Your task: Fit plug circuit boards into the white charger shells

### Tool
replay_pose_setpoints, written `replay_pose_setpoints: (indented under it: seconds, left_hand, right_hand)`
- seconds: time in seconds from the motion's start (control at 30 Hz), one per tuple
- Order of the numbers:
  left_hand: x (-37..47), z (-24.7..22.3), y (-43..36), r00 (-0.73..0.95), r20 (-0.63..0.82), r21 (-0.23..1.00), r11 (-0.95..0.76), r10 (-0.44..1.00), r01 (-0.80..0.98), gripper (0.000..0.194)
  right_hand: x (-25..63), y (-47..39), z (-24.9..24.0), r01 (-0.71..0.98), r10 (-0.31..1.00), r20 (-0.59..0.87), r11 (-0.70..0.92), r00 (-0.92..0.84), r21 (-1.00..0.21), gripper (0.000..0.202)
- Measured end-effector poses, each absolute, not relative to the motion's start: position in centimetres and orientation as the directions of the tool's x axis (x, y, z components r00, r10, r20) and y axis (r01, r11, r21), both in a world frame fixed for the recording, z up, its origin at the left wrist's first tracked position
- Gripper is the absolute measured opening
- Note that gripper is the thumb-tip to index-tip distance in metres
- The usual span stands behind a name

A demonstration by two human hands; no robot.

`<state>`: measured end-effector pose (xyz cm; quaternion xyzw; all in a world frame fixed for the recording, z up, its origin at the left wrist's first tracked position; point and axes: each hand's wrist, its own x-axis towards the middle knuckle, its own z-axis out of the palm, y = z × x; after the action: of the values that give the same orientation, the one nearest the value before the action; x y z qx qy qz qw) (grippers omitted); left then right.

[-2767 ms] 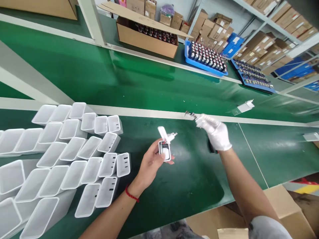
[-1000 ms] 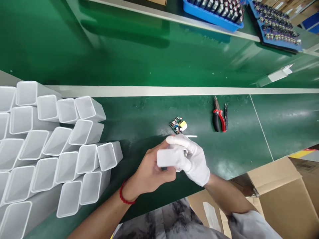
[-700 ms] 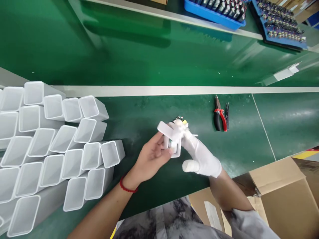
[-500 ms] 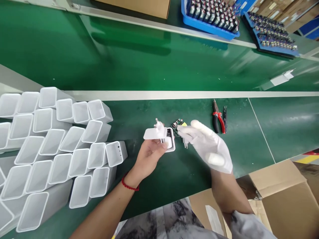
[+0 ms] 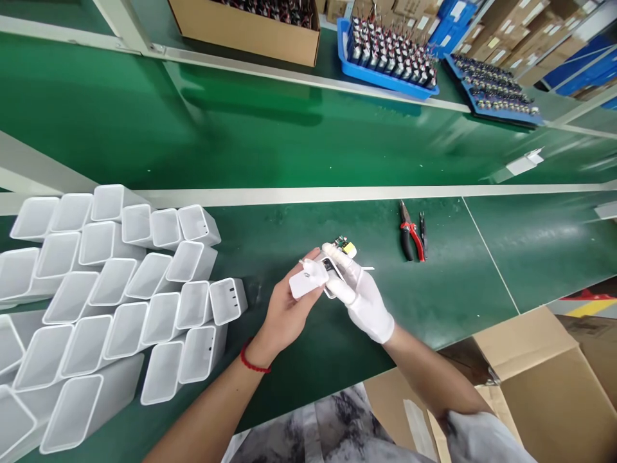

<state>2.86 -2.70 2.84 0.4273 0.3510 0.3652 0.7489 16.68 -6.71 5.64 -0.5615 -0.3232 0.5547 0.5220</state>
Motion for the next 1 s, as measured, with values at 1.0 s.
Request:
replay_pose_setpoints:
  seconds: [1.0]
  left_hand:
    - [3.0, 3.0, -2.4, 0.369, -0.310, 0.812, 0.446, 0.876, -0.376, 0.053]
  right_hand:
    - [18.9, -7.2, 6.0, -0.124, 0.997, -0.079, -0.081, -0.020, -0.989, 0.081]
